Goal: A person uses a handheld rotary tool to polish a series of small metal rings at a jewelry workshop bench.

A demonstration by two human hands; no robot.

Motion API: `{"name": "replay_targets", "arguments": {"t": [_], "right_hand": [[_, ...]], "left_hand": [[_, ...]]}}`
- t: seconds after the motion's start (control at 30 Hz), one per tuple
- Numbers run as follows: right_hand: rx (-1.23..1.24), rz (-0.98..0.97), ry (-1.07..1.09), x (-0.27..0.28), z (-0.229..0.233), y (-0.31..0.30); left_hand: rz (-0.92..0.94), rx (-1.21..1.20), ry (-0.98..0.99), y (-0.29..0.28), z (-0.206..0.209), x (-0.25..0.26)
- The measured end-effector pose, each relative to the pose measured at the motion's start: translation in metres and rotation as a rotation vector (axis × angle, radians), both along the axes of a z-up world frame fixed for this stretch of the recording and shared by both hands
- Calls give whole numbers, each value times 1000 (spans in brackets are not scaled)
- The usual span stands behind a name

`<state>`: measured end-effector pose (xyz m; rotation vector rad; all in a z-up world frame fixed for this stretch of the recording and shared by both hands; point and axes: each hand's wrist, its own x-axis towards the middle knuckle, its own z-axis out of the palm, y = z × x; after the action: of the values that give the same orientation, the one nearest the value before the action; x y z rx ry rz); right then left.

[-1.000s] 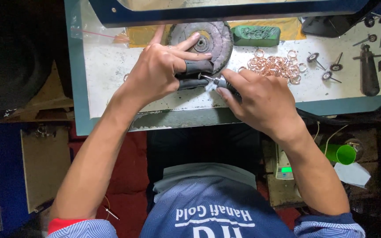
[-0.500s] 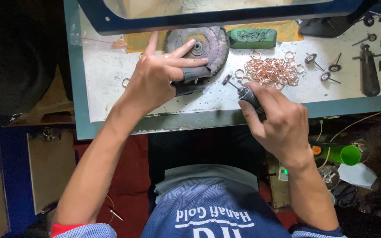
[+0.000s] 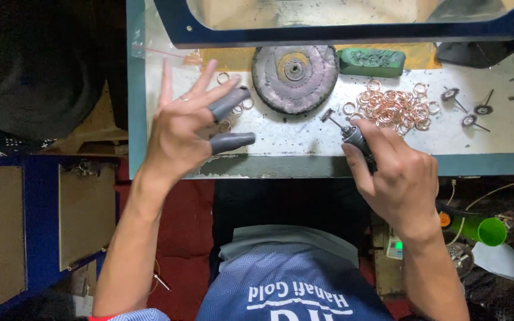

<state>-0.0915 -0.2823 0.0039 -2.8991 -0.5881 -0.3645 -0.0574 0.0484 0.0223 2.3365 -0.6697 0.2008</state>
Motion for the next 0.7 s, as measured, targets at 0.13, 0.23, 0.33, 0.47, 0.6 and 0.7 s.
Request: {"name": "replay_targets", "arguments": {"t": [0.13, 0.23, 0.33, 0.47, 0.6, 0.7], "right_hand": [[25, -22, 14, -1, -1, -1], [6, -26, 12, -1, -1, 0], [124, -28, 91, 0, 0, -2], [374, 31, 233, -4, 19, 6], [639, 83, 456, -17, 35, 12], [760, 106, 562, -19, 38, 17]], "left_hand": [[67, -89, -78, 13, -2, -22], [233, -131, -125, 12, 0, -46], [392, -209, -188, -13, -2, -69], [466, -401, 10, -64, 0, -92], [274, -456, -71, -101, -7, -94], [181, -483, -90, -118, -11, -88]]}}
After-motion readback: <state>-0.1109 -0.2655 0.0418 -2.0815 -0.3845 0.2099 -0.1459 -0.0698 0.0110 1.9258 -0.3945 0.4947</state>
